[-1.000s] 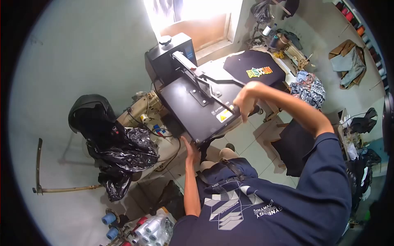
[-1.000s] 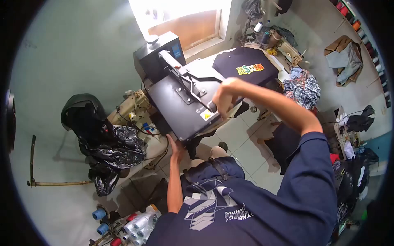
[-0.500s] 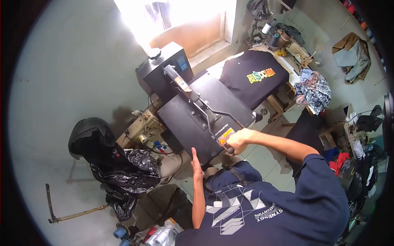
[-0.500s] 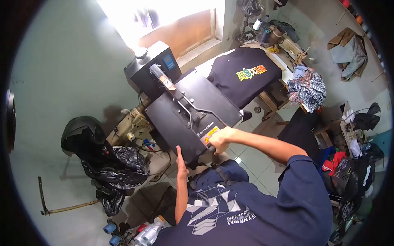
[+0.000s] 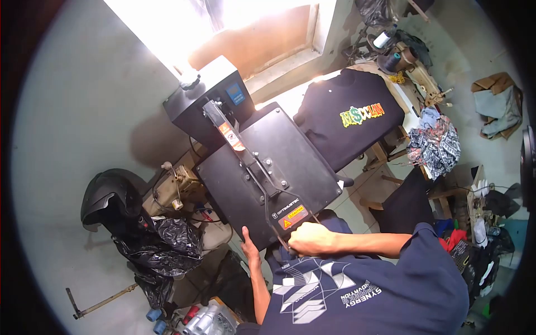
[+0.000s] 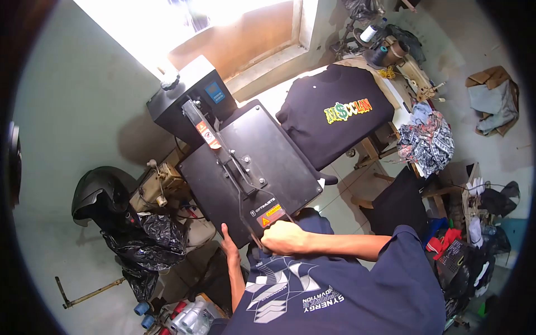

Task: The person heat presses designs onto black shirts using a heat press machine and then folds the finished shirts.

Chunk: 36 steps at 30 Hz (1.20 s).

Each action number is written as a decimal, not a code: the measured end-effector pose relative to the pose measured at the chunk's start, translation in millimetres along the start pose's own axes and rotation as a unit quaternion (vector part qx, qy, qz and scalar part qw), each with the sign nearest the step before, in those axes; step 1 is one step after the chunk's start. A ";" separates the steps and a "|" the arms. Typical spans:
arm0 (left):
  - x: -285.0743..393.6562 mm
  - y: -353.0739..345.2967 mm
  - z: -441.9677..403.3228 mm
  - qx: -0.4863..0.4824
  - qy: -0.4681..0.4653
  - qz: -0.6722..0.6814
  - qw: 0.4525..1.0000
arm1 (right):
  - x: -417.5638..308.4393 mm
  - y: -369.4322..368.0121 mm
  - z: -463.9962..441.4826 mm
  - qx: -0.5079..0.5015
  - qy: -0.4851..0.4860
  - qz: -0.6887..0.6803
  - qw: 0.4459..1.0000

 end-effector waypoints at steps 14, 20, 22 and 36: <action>-19.6 7.0 -10.0 0.004 0.022 0.037 0.999 | 15.7 -7.1 -11.8 -0.050 0.059 -0.052 0.996; -16.6 5.5 -7.4 0.014 0.042 0.032 0.998 | 16.6 -1.2 -14.1 -0.074 0.041 -0.088 0.993; -27.1 10.3 -14.2 0.015 0.033 0.013 0.999 | 15.6 0.2 -15.4 -0.088 0.027 -0.085 0.992; -24.2 7.5 -9.1 0.040 -0.012 -0.009 0.999 | 15.6 1.1 -16.3 -0.089 0.016 -0.090 0.992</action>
Point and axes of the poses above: each hand's wrist, its own z-axis away from the middle knuckle, its own y-axis out of the back of the hand, x = y × z, the point moved 1 cm from there along -z, towards the middle knuckle, and after that the axes turned 4 degrees about -y, right-handed, at the moved point
